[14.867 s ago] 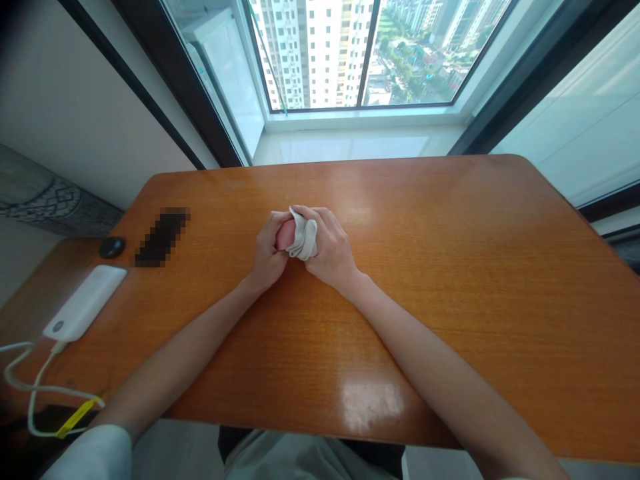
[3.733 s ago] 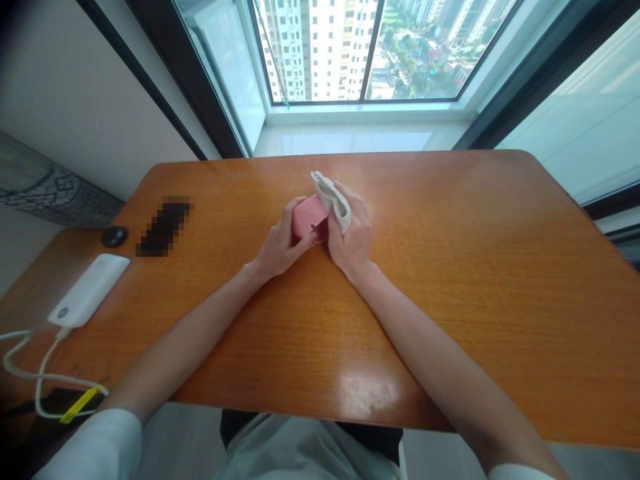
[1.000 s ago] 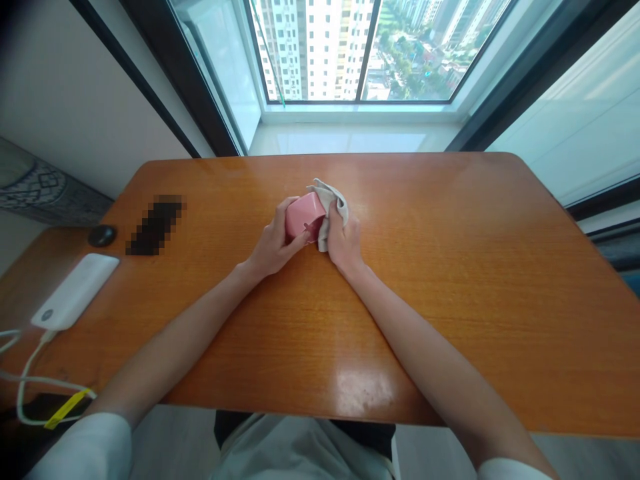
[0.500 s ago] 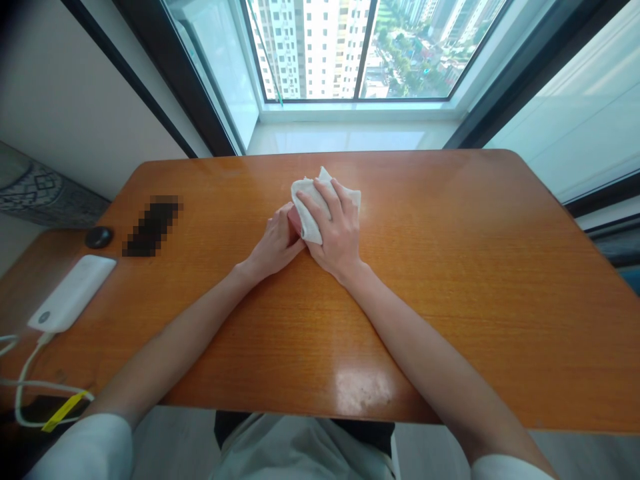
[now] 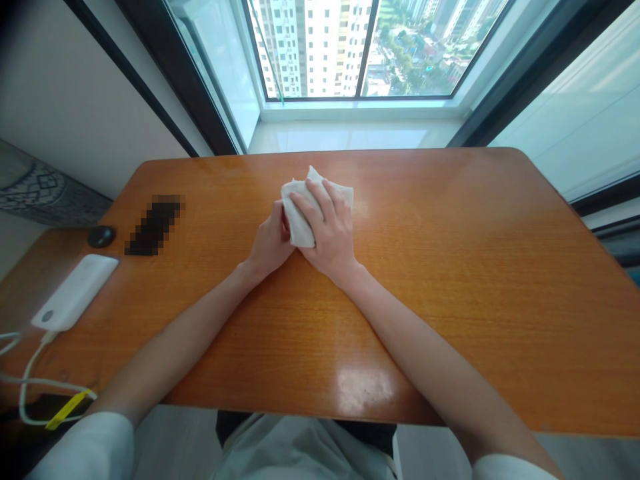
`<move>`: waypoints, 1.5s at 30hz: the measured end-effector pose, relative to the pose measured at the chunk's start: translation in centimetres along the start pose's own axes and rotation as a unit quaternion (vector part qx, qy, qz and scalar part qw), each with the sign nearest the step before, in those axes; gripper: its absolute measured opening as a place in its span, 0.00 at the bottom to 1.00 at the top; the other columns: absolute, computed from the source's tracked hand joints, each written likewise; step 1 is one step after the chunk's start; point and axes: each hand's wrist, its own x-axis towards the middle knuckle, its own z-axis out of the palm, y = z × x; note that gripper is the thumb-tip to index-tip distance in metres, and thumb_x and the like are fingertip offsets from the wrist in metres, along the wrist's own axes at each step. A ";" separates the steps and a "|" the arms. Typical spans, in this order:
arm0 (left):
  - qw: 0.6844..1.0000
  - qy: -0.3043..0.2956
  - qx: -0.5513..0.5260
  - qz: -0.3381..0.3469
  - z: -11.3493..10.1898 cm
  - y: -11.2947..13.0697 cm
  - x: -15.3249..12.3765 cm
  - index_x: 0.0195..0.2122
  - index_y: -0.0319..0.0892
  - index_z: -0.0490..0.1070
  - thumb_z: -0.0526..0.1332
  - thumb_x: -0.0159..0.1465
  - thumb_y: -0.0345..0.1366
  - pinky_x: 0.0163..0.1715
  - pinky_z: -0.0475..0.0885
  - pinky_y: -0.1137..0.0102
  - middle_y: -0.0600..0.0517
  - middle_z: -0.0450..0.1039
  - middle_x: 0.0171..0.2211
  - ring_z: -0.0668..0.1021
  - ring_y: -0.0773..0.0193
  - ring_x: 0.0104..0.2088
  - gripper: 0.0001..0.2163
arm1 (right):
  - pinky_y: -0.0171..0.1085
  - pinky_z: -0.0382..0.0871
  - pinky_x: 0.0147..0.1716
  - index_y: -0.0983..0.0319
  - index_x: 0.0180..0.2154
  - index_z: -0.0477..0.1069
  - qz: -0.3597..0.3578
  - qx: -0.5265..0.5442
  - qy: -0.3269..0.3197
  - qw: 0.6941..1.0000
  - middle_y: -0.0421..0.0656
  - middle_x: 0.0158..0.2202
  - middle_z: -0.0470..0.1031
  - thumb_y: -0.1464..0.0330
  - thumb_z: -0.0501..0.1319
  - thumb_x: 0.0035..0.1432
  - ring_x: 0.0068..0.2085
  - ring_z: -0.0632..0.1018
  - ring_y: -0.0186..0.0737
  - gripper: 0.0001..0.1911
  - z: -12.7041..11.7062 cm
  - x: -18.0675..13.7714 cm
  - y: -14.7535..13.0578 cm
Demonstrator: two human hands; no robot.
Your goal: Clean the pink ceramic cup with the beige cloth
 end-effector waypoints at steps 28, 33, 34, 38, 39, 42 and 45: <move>1.000 0.026 -0.008 -0.005 -0.4 0.3 0.0 0.54 0.47 0.70 0.80 0.62 0.36 0.33 0.69 0.69 0.57 0.77 0.36 0.76 0.64 0.31 0.24 | 0.67 0.65 0.79 0.47 0.74 0.71 0.015 0.055 -0.024 0.998 0.46 0.77 0.73 0.53 0.51 0.83 0.80 0.70 0.60 0.27 -0.7 0.3 0.8; 1.000 0.008 0.019 -0.019 -0.5 0.3 -0.1 0.51 0.46 0.70 0.80 0.60 0.35 0.33 0.70 0.69 0.57 0.79 0.37 0.79 0.62 0.33 0.24 | 0.67 0.66 0.78 0.47 0.77 0.67 0.037 0.046 -0.016 0.998 0.46 0.78 0.72 0.56 0.50 0.83 0.79 0.70 0.61 0.29 -0.8 -0.1 0.2; 1.000 0.000 0.025 -0.016 -0.4 0.2 -0.1 0.50 0.45 0.70 0.78 0.63 0.35 0.34 0.71 0.68 0.56 0.79 0.38 0.80 0.61 0.34 0.20 | 0.69 0.62 0.80 0.45 0.77 0.68 -0.007 0.030 -0.042 0.999 0.44 0.79 0.71 0.56 0.53 0.82 0.81 0.68 0.62 0.28 -0.8 -0.2 -0.2; 0.999 -0.001 0.042 -0.007 -0.4 0.1 -0.1 0.52 0.44 0.72 0.73 0.67 0.34 0.37 0.72 0.67 0.53 0.82 0.41 0.82 0.60 0.37 0.16 | 0.70 0.59 0.82 0.45 0.76 0.70 -0.062 0.023 -0.061 0.996 0.41 0.78 0.72 0.56 0.54 0.81 0.82 0.67 0.62 0.27 -0.8 -0.1 -0.2; 0.999 0.005 0.041 -0.008 -0.4 0.3 -0.1 0.54 0.45 0.71 0.75 0.65 0.34 0.36 0.72 0.67 0.53 0.82 0.42 0.82 0.60 0.37 0.19 | 0.68 0.63 0.80 0.47 0.76 0.69 -0.019 0.035 -0.034 0.999 0.43 0.77 0.73 0.57 0.52 0.82 0.80 0.69 0.60 0.27 -0.7 0.0 0.1; 0.999 0.013 0.034 -0.009 -0.6 0.9 -0.1 0.57 0.48 0.71 0.79 0.59 0.34 0.36 0.70 0.68 0.55 0.82 0.43 0.81 0.60 0.37 0.28 | 0.64 0.74 0.74 0.51 0.78 0.66 0.096 0.064 0.034 0.993 0.48 0.75 0.76 0.59 0.45 0.84 0.75 0.77 0.55 0.29 -0.4 0.1 0.8; 1.000 0.001 0.028 -0.012 -0.8 1.0 -0.2 0.54 0.46 0.71 0.79 0.61 0.33 0.36 0.70 0.67 0.53 0.82 0.42 0.82 0.59 0.37 0.24 | 0.65 0.67 0.78 0.49 0.77 0.68 0.032 0.046 0.000 0.998 0.46 0.77 0.73 0.59 0.51 0.83 0.79 0.72 0.58 0.28 -0.7 -0.1 -0.1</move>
